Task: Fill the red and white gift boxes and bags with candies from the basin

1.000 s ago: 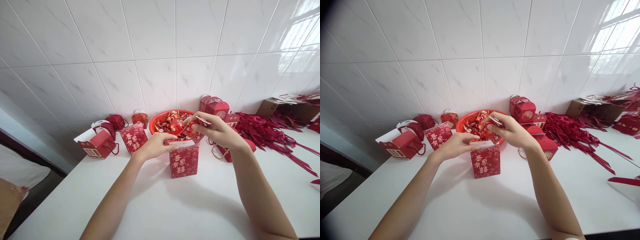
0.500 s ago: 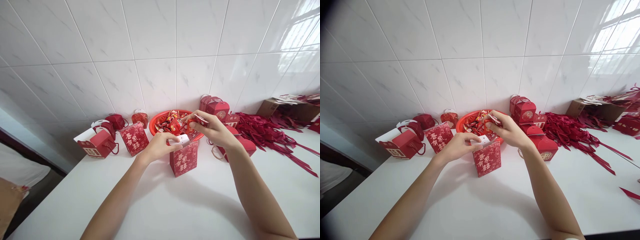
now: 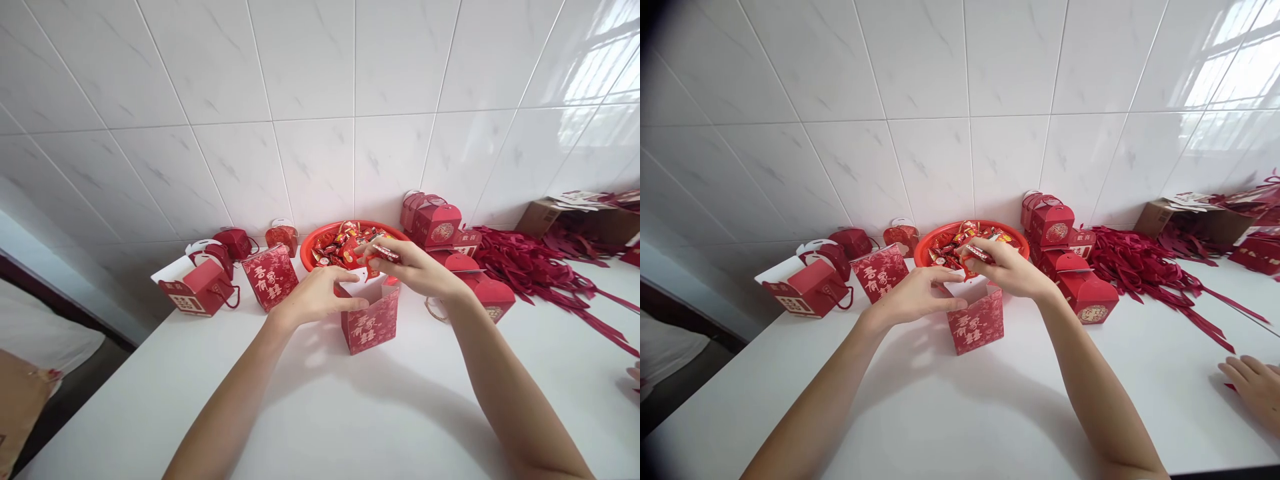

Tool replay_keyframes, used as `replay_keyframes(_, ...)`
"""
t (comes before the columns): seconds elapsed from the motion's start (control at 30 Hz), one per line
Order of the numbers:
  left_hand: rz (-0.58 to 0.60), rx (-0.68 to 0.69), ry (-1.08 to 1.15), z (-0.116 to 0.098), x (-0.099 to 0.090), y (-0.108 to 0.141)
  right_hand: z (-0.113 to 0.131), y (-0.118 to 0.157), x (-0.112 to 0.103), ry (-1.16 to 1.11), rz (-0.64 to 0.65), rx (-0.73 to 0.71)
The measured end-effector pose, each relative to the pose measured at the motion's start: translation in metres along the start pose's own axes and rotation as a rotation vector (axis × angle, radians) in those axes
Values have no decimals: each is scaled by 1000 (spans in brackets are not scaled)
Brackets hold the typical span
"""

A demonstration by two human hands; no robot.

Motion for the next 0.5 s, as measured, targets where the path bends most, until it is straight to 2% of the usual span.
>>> replay_keyframes(0.1, 27, -1, 7, 1, 1, 0, -2, -1, 3, 56, 30, 19)
replay_keyframes(0.3, 9, -29, 37, 11, 0, -1, 3, -1, 1, 47, -45, -7)
replay_keyframes(0.4, 13, -22, 34, 11, 1, -1, 1, -1, 3, 65, -38, 27)
replay_keyframes(0.5, 10, -9, 31, 7, 1, 0, -1, -1, 2, 37, -66, -1)
Point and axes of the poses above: each hand's wrist, its own y-axis away from the middle knuckle, its own x-axis out of the palm, z = x × y, the point moved 5 cm from there along -y, towards the middle knuckle, and after that the axes turned 3 degrees about -y, right-handed, at the moved point
